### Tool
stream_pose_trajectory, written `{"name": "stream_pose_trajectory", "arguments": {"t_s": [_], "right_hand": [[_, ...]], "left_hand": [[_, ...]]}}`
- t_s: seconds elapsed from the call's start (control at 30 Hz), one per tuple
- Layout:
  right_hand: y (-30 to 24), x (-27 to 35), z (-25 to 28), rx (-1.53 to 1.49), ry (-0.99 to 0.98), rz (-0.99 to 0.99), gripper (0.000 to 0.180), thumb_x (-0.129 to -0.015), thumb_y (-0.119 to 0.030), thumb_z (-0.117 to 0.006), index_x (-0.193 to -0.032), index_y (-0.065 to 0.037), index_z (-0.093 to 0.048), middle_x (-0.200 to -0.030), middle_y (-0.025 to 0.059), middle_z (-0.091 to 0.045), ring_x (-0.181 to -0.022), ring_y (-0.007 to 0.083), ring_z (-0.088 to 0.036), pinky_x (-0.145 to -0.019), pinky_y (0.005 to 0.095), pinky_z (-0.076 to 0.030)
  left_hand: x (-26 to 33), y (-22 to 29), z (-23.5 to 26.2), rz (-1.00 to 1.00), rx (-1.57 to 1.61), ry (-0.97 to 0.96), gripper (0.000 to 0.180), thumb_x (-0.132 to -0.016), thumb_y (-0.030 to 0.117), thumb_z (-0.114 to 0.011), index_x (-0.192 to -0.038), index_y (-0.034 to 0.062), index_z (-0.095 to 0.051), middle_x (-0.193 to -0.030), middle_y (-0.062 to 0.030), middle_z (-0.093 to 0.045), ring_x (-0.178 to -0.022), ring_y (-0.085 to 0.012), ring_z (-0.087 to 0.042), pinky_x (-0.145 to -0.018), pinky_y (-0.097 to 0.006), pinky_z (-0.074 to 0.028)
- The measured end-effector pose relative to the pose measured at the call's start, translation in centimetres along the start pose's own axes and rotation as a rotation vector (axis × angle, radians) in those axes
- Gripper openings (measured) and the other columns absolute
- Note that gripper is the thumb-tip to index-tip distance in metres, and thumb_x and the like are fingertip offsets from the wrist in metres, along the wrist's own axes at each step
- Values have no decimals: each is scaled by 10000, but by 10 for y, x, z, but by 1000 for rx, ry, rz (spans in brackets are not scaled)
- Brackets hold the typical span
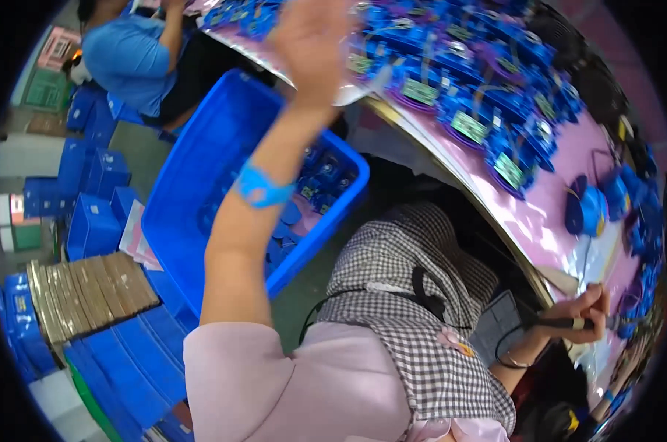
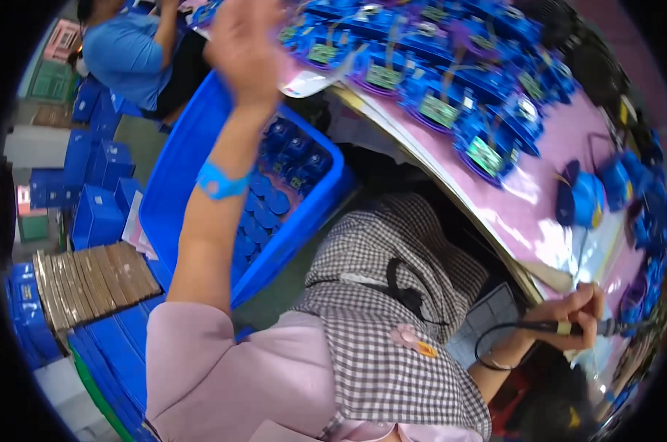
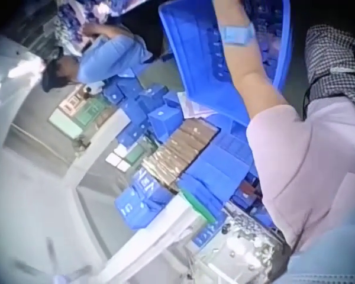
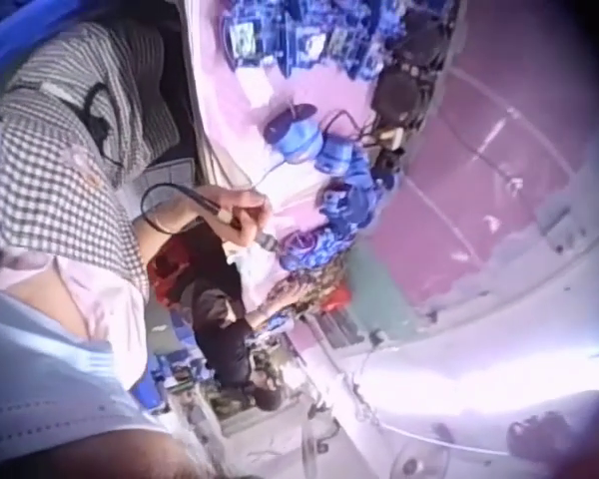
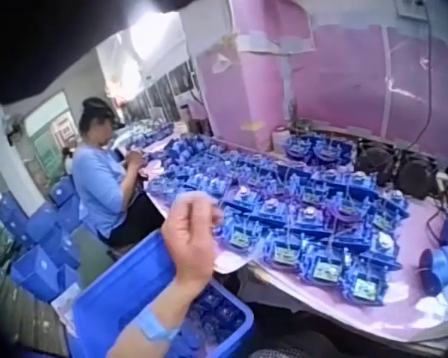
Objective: Soldering wires onto small blue electronic fans and circuit boards at a factory workstation.
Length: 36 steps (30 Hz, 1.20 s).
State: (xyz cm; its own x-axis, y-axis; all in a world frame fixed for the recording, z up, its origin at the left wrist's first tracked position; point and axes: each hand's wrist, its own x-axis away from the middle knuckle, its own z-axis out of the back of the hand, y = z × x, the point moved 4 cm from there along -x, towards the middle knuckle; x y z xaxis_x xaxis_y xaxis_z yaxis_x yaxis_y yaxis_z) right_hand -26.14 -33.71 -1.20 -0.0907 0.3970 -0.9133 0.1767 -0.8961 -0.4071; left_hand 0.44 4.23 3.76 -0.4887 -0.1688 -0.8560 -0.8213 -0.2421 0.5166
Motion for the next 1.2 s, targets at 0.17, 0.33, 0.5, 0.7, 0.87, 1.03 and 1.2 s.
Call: {"name": "stream_pose_trajectory", "arguments": {"t_s": [0.17, 0.33, 0.5, 0.7, 0.87, 1.03, 1.2], "right_hand": [[1, -9, -20, 143, -229, 45, 287, -845, 19, -665, -785, -31, -389, -880, 229, -665, -693, 237, -647, -604, 297, -554], [6, -33, -30, 490, -263, 46, 285, -844, -3, -683, -778, -20, -406, -894, 233, -670, -774, 273, -669, -675, 323, -574], [16, -53, -30, 429, -268, 185, 272, -850, -34, -694, -749, -2, -444, -903, 195, -675, -807, 217, -644, -730, 311, -536], [2, -45, -39, 526, -300, 179, 262, -865, -47, -681, -760, 9, -448, -913, 190, -674, -825, 217, -633, -758, 314, -517], [-26, -25, -69, 645, -426, 302, 249, -872, -39, -670, -770, 11, -448, -900, 182, -670, -792, 216, -625, -727, 323, -518], [6, -37, -20, 355, -198, -144, 152, -879, -56, -657, -893, 6, -519, -1002, 152, -612, -842, 208, -617, -767, 318, -564], [-22, -22, -51, 268, -142, -156, 264, -873, -15, -624, -859, -77, -368, -892, 132, -609, -792, 160, -542, -741, 300, -454]], "left_hand": [[115, -165, 283, 518, -1062, -341, 258, -836, 263, -644, -928, 23, -654, -871, -186, -671, -838, -354, -640, -742, -419, -506], [255, -290, 321, 1011, -1039, -650, 390, -837, 337, -630, -1061, 19, -648, -1006, -253, -647, -987, -428, -601, -848, -469, -488], [313, -371, 323, 1275, -868, -580, 509, -902, 469, -517, -1255, 105, -563, -1219, -252, -566, -1158, -418, -519, -972, -483, -415], [340, -387, 307, 1459, -1071, -725, 611, -917, 574, -372, -1250, 104, -577, -1191, -257, -585, -1169, -397, -526, -986, -446, -417], [375, -397, 312, 1474, -897, -940, 611, -897, 663, -281, -1322, 294, -519, -1421, -127, -423, -1264, -398, -442, -1030, -614, -300], [353, -385, 293, 983, -274, -778, 291, -879, 346, -518, -995, 127, -671, -943, -124, -686, -884, -307, -665, -802, -457, -518], [317, -354, 378, 752, -869, 74, 309, -978, 161, -411, -1145, -8, -609, -1098, -174, -647, -989, -294, -627, -858, -386, -505]]}}
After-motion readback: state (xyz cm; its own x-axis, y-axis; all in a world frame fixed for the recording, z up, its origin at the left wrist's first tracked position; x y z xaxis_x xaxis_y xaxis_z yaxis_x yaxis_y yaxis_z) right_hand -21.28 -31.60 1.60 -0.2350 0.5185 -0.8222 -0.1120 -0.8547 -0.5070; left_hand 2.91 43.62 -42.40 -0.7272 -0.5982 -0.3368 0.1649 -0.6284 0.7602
